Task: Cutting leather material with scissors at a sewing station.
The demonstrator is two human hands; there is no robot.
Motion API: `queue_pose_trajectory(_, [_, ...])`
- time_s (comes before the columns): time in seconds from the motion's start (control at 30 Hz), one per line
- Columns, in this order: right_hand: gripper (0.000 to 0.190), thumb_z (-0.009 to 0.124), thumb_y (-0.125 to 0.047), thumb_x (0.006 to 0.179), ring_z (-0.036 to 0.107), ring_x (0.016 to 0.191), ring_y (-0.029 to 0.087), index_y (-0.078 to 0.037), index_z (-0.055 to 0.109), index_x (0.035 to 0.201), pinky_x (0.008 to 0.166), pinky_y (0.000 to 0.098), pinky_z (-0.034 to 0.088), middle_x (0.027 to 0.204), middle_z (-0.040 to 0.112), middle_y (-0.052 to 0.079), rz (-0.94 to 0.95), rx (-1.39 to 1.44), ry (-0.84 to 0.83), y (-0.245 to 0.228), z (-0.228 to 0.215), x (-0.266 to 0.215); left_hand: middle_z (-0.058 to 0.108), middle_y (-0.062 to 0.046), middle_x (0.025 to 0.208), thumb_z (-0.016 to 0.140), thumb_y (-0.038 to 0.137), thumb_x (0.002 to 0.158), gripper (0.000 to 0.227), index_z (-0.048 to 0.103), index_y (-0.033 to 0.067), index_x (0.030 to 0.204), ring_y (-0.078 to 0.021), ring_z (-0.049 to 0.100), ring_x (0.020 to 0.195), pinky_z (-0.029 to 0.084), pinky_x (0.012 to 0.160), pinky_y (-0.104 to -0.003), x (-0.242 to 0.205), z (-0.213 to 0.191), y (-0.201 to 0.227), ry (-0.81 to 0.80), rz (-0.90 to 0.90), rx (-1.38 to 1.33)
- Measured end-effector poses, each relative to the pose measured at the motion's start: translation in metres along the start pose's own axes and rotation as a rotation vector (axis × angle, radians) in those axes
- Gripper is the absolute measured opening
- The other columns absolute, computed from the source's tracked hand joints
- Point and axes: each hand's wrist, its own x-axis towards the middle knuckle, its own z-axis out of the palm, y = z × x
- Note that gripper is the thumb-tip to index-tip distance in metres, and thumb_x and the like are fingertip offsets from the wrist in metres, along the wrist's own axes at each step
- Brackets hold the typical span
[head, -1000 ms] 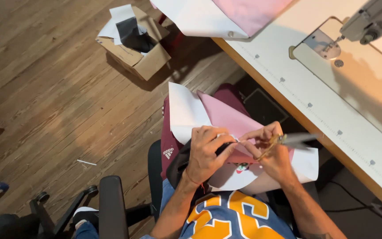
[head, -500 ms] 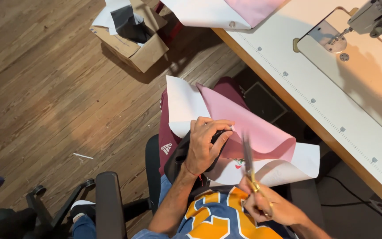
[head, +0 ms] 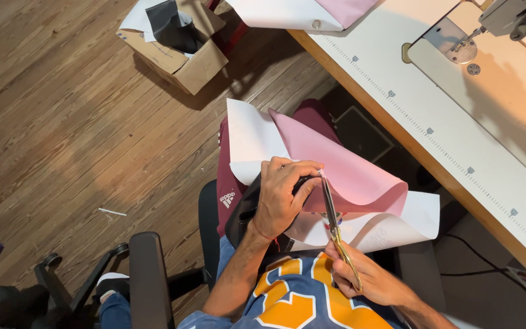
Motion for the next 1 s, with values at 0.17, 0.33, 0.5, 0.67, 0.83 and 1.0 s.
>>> queue_pose_trajectory(0.17, [0.046, 0.051, -0.045, 0.104, 0.039, 0.051, 0.013, -0.003, 0.051, 0.122, 0.045, 0.0274, 0.027, 0.069, 0.045, 0.005, 0.044, -0.062, 0.05, -0.006, 0.0, -0.002, 0.077, 0.004, 0.119, 0.078, 0.014, 0.094, 0.014, 0.071, 0.0107, 0.106, -0.0157, 0.054, 0.098, 0.038, 0.096, -0.032, 0.0, -0.001, 0.0, 0.001, 0.038, 0.051])
queue_pose_trajectory(0.33, [0.044, 0.052, -0.044, 0.103, 0.042, 0.052, 0.014, -0.003, 0.052, 0.12, 0.047, 0.0276, 0.031, 0.067, 0.045, 0.005, 0.08, -0.099, 0.099, -0.012, -0.001, -0.005, 0.077, 0.005, 0.12, 0.079, 0.015, 0.094, 0.016, 0.072, 0.0106, 0.108, -0.0158, 0.055, 0.098, 0.037, 0.094, -0.033, 0.0, 0.0, -0.001, 0.01, 0.087, 0.113])
queue_pose_trajectory(0.5, [0.058, 0.051, -0.046, 0.102, 0.043, 0.05, 0.012, -0.002, 0.053, 0.139, 0.045, 0.0265, 0.03, 0.064, 0.045, 0.004, 0.107, -0.133, 0.106, -0.004, -0.008, -0.006, 0.077, 0.003, 0.121, 0.077, 0.014, 0.095, 0.015, 0.072, 0.0111, 0.108, -0.016, 0.055, 0.1, 0.037, 0.095, -0.033, -0.001, 0.002, -0.003, -0.002, 0.063, 0.102])
queue_pose_trajectory(0.67, [0.056, 0.049, -0.049, 0.101, 0.04, 0.049, 0.012, -0.003, 0.052, 0.133, 0.044, 0.0276, 0.026, 0.064, 0.045, 0.004, 0.104, -0.127, 0.095, -0.001, -0.008, -0.006, 0.076, 0.003, 0.122, 0.077, 0.014, 0.095, 0.015, 0.072, 0.0109, 0.108, -0.0171, 0.055, 0.101, 0.038, 0.095, -0.034, -0.001, 0.001, -0.004, -0.002, 0.061, 0.095])
queue_pose_trajectory(0.83, [0.052, 0.049, -0.048, 0.102, 0.04, 0.05, 0.012, -0.002, 0.052, 0.126, 0.045, 0.0279, 0.027, 0.064, 0.043, 0.004, 0.085, -0.142, 0.101, -0.004, -0.005, -0.007, 0.077, 0.001, 0.122, 0.077, 0.016, 0.095, 0.014, 0.072, 0.011, 0.107, -0.0172, 0.055, 0.1, 0.038, 0.094, -0.034, -0.001, 0.0, -0.003, 0.01, 0.063, 0.091])
queue_pose_trajectory(1.0, [0.054, 0.049, -0.047, 0.103, 0.04, 0.049, 0.011, -0.002, 0.054, 0.131, 0.045, 0.0268, 0.026, 0.064, 0.045, 0.003, 0.061, -0.185, 0.092, -0.007, -0.004, -0.007, 0.077, 0.002, 0.122, 0.077, 0.017, 0.095, 0.014, 0.072, 0.0108, 0.107, -0.017, 0.055, 0.101, 0.037, 0.094, -0.035, -0.003, 0.0, -0.004, 0.006, 0.069, 0.108])
